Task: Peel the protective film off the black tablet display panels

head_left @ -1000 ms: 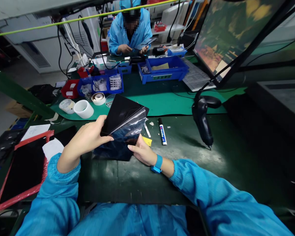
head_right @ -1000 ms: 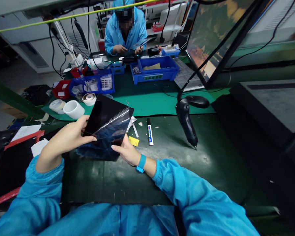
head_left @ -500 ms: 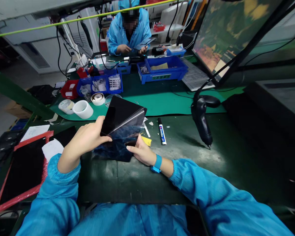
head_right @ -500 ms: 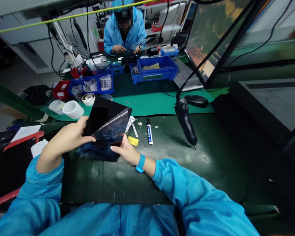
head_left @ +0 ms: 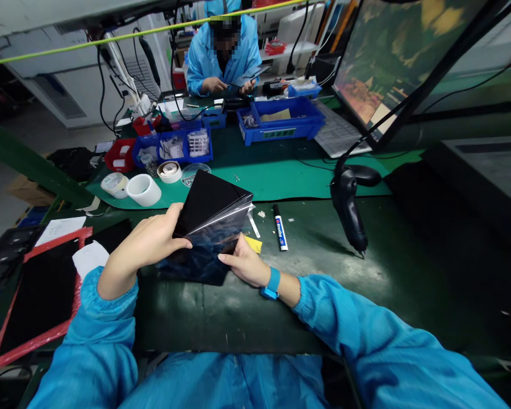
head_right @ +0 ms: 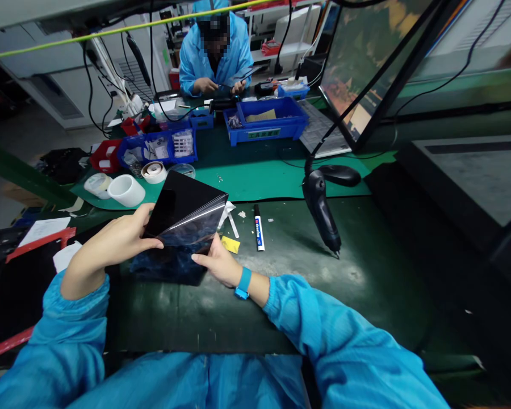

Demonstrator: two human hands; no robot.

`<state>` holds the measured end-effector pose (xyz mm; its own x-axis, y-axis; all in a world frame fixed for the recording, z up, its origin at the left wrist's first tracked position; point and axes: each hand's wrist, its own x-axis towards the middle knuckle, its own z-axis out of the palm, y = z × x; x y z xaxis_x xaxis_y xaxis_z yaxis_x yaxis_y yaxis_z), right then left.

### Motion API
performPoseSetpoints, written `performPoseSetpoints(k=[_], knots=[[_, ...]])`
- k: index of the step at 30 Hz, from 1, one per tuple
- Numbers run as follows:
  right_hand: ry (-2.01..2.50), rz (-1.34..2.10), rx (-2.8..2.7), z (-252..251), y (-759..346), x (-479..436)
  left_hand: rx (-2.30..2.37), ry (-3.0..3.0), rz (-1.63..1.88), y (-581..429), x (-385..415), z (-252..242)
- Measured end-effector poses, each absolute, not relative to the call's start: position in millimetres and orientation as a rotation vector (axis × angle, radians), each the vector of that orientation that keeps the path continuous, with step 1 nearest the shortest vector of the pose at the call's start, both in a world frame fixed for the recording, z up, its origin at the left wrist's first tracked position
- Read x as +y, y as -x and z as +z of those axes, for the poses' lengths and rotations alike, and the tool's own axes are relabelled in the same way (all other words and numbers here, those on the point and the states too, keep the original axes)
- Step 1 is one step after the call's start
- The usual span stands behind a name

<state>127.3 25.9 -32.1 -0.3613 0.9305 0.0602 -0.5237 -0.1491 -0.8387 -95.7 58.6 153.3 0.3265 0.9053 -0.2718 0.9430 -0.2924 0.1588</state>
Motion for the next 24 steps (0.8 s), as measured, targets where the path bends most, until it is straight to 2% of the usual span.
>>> performPoseSetpoints(k=[24], knots=[[0.583, 1.752, -1.095, -37, -131, 27, 1.540, -2.213, -0.230, 108, 61, 155]])
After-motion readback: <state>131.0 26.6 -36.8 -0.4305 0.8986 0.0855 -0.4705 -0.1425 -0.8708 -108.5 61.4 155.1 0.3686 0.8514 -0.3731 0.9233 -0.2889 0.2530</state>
